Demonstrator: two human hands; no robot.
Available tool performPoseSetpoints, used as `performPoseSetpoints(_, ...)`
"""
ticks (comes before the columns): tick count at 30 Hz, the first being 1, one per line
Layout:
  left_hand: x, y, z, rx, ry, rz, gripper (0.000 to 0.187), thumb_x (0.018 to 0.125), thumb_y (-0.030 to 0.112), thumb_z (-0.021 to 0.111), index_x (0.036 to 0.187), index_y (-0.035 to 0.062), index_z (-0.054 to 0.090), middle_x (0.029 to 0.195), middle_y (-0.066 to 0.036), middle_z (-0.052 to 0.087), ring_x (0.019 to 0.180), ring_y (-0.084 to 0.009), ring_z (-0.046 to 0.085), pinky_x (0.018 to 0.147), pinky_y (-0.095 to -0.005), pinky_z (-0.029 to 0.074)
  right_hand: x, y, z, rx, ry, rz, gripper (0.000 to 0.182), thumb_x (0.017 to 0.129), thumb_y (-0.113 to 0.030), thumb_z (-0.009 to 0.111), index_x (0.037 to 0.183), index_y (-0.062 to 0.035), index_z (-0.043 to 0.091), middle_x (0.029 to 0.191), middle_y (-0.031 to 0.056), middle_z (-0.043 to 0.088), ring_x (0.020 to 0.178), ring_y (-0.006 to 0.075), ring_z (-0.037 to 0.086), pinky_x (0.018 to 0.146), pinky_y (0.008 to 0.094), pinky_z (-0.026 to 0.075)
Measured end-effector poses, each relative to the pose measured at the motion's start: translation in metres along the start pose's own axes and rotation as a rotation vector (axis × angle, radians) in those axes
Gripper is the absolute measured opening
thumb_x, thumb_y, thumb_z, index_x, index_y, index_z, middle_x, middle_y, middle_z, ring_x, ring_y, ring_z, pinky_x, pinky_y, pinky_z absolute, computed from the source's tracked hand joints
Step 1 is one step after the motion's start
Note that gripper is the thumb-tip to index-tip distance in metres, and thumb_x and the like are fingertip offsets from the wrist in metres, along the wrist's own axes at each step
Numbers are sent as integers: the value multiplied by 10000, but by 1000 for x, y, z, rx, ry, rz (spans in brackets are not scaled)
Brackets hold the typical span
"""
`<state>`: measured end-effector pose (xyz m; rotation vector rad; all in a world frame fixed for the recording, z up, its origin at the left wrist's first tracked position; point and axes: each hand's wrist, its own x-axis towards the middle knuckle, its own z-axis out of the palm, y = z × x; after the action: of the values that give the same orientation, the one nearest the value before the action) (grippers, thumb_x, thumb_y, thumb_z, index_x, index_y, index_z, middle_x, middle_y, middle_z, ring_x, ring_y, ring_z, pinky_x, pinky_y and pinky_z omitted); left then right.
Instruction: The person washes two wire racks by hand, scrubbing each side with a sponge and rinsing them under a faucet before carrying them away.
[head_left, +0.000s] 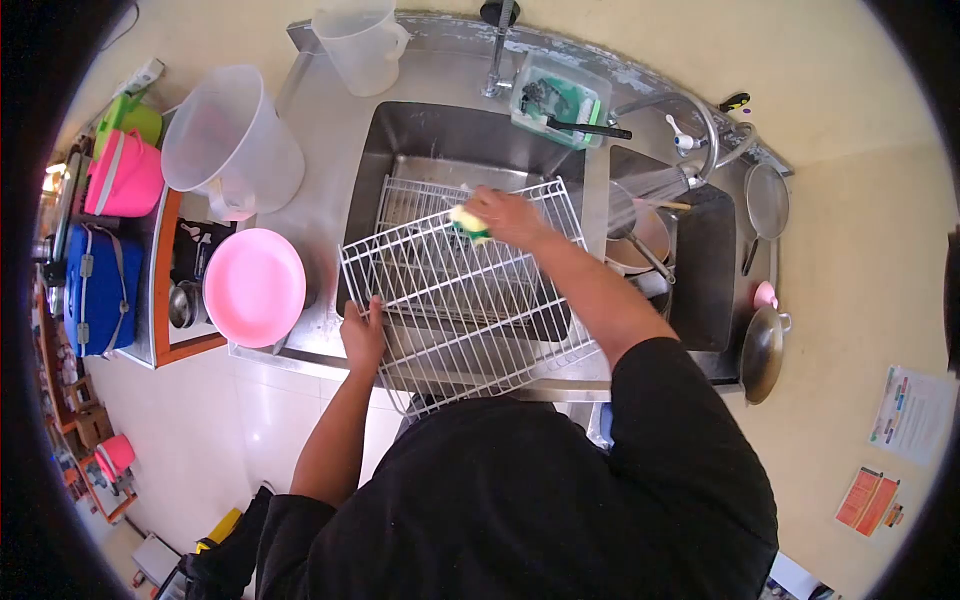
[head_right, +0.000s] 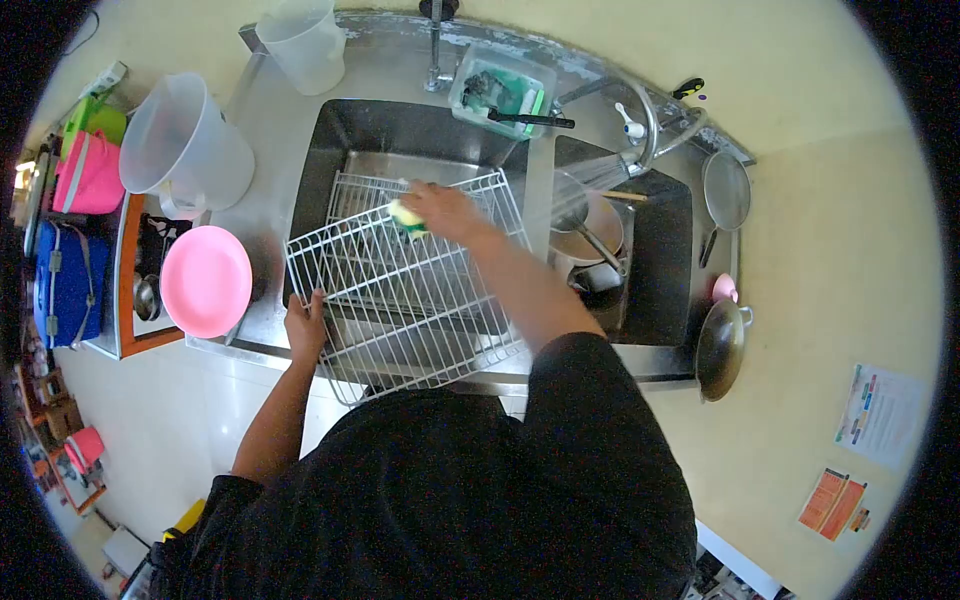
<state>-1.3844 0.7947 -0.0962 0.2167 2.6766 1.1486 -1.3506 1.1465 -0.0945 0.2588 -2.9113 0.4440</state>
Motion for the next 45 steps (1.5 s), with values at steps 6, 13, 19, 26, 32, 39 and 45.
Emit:
performPoseSetpoints(6, 3, 14, -3, 13, -27, 1, 402, 933, 325, 636, 781, -17, 489, 618, -220, 572, 540, -384, 567, 507, -453, 406, -65, 42, -21, -73, 79, 664, 342, 789, -123, 688, 1110, -155, 574, 1112, 115, 544, 901, 371, 640, 762, 474, 533)
performPoseSetpoints(13, 8, 7, 2, 55, -13, 91, 422, 941, 338, 620, 790, -33, 489, 631, -238, 564, 556, -415, 561, 520, -478, 411, 12, -65, 36, 284, 256, 1001, 345, 875, -112, 564, 1200, -21, 493, 1058, 224, 617, 919, 407, 642, 754, 509, 520)
performPoseSetpoints(19, 5, 9, 0, 63, -13, 40, 426, 943, 344, 615, 778, -29, 493, 635, -242, 561, 566, -419, 561, 530, -480, 410, 49, -107, 41, 180, -21, 68, 384, 806, -38, 592, 1184, -57, 527, 1164, 140, 569, 1010, 338, 623, 820, 426, 540)
performPoseSetpoints(26, 0, 8, 4, -27, 72, 24, 425, 948, 350, 612, 779, -24, 500, 634, -234, 563, 572, -397, 561, 538, -469, 400, -87, 94, -45, -88, -76, 618, 310, 838, -78, 551, 1145, -105, 583, 1124, 167, 576, 1003, 364, 621, 867, 462, 504)
performPoseSetpoints(32, -1, -2, 5, -80, 101, 29, 417, 965, 325, 595, 801, -47, 500, 645, -209, 578, 564, -327, 560, 537, -440, 408, -190, -30, -49, -114, -261, 694, 357, 819, -53, 562, 1174, -89, 537, 1108, 216, 532, 895, 421, 631, 785, 512, 525)
performPoseSetpoints(39, 7, 14, 12, 88, -20, 30, 465, 960, 385, 580, 794, -43, 506, 645, -251, 568, 590, -431, 559, 557, -494, 406, -229, -86, -62, 48, -164, 961, 441, 735, -95, 701, 1146, -83, 540, 1073, 177, 587, 926, 385, 637, 763, 492, 525)
performPoseSetpoints(45, 9, 15, 18, 115, -53, 67, 505, 961, 419, 569, 790, -52, 508, 647, -262, 562, 623, -455, 564, 585, -509, 408, -157, -178, 1, 393, -145, 452, 394, 747, -110, 671, 1122, -94, 552, 1110, 167, 592, 920, 373, 637, 739, 467, 531)
